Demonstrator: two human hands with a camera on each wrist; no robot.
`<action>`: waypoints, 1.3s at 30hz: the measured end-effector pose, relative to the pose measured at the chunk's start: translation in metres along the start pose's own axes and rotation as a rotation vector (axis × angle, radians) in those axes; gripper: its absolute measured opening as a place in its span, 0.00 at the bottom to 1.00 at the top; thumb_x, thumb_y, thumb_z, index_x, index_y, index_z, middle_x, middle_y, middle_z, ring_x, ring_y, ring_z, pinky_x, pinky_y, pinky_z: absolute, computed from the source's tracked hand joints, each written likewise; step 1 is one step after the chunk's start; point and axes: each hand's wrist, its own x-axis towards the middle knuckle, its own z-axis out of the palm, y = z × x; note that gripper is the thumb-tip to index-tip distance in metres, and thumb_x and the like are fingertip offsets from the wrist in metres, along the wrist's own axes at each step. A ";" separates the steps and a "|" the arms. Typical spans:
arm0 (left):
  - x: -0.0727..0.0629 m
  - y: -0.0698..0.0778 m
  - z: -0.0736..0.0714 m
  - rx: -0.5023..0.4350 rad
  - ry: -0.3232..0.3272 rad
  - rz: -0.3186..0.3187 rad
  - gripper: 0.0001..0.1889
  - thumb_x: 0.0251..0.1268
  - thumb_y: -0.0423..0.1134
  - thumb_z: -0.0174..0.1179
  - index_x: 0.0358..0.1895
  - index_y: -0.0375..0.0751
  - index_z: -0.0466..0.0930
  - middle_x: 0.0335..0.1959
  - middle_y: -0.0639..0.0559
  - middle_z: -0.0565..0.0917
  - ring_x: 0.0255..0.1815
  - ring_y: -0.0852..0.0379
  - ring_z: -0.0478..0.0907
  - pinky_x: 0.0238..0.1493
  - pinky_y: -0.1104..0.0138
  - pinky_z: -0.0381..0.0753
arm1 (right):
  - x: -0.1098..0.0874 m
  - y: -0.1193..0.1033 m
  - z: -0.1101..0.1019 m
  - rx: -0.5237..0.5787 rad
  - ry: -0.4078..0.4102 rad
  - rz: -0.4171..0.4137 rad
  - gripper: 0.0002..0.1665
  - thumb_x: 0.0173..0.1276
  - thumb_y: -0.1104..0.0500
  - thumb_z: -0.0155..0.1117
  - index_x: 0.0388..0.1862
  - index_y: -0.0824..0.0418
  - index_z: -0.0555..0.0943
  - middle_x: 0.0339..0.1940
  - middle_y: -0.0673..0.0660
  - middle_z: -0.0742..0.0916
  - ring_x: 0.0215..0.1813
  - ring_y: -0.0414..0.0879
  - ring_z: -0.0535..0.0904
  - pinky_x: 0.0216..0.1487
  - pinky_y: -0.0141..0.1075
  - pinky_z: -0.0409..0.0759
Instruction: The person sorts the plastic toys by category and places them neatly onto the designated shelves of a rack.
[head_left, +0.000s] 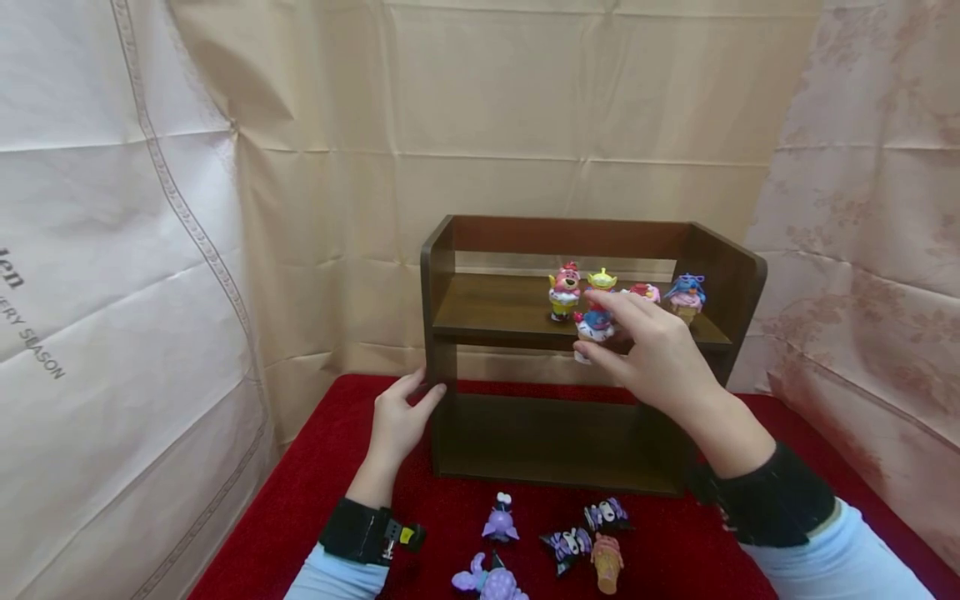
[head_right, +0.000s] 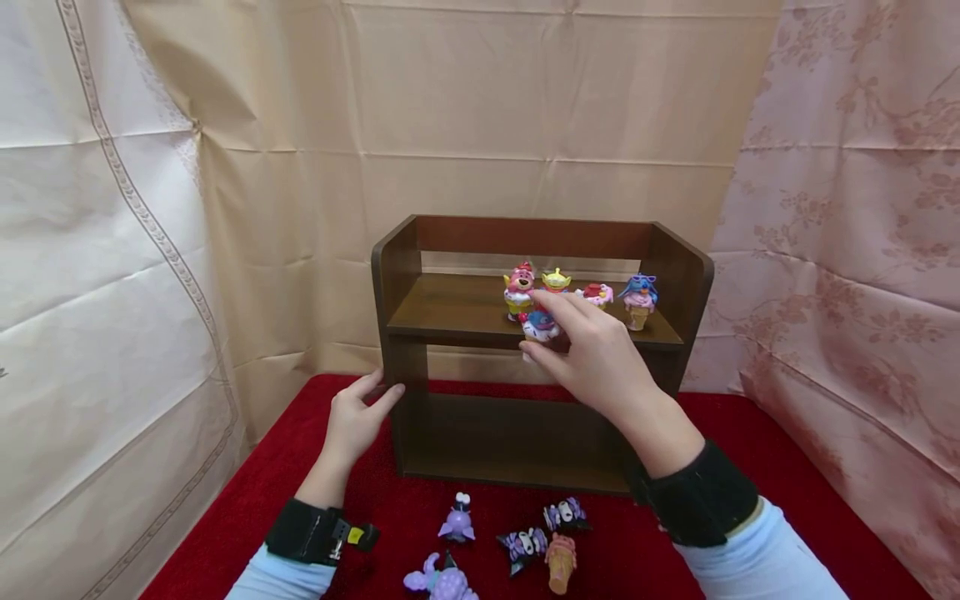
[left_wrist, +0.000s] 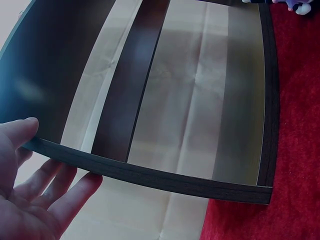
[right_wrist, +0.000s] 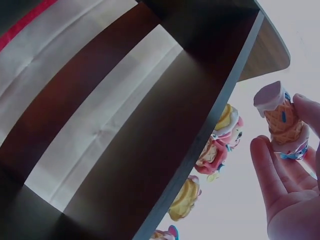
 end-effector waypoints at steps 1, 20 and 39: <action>0.000 0.000 0.000 -0.001 0.000 0.000 0.22 0.69 0.37 0.68 0.65 0.42 0.82 0.58 0.44 0.85 0.58 0.47 0.83 0.53 0.49 0.84 | 0.002 0.000 0.001 0.002 -0.001 0.004 0.40 0.49 0.61 0.86 0.63 0.66 0.80 0.55 0.64 0.87 0.48 0.57 0.85 0.46 0.52 0.86; 0.001 0.000 0.000 -0.005 0.001 -0.007 0.22 0.69 0.38 0.68 0.65 0.41 0.82 0.59 0.44 0.84 0.59 0.46 0.82 0.55 0.47 0.82 | 0.040 -0.010 0.014 0.050 -0.014 -0.001 0.38 0.54 0.61 0.84 0.64 0.65 0.79 0.50 0.63 0.86 0.37 0.50 0.84 0.40 0.44 0.88; 0.000 0.002 -0.001 0.003 -0.010 -0.014 0.22 0.70 0.38 0.67 0.66 0.41 0.81 0.60 0.44 0.84 0.59 0.46 0.82 0.55 0.49 0.83 | 0.073 -0.015 0.038 0.093 -0.039 0.066 0.37 0.59 0.58 0.81 0.66 0.64 0.78 0.54 0.63 0.86 0.50 0.55 0.84 0.53 0.48 0.85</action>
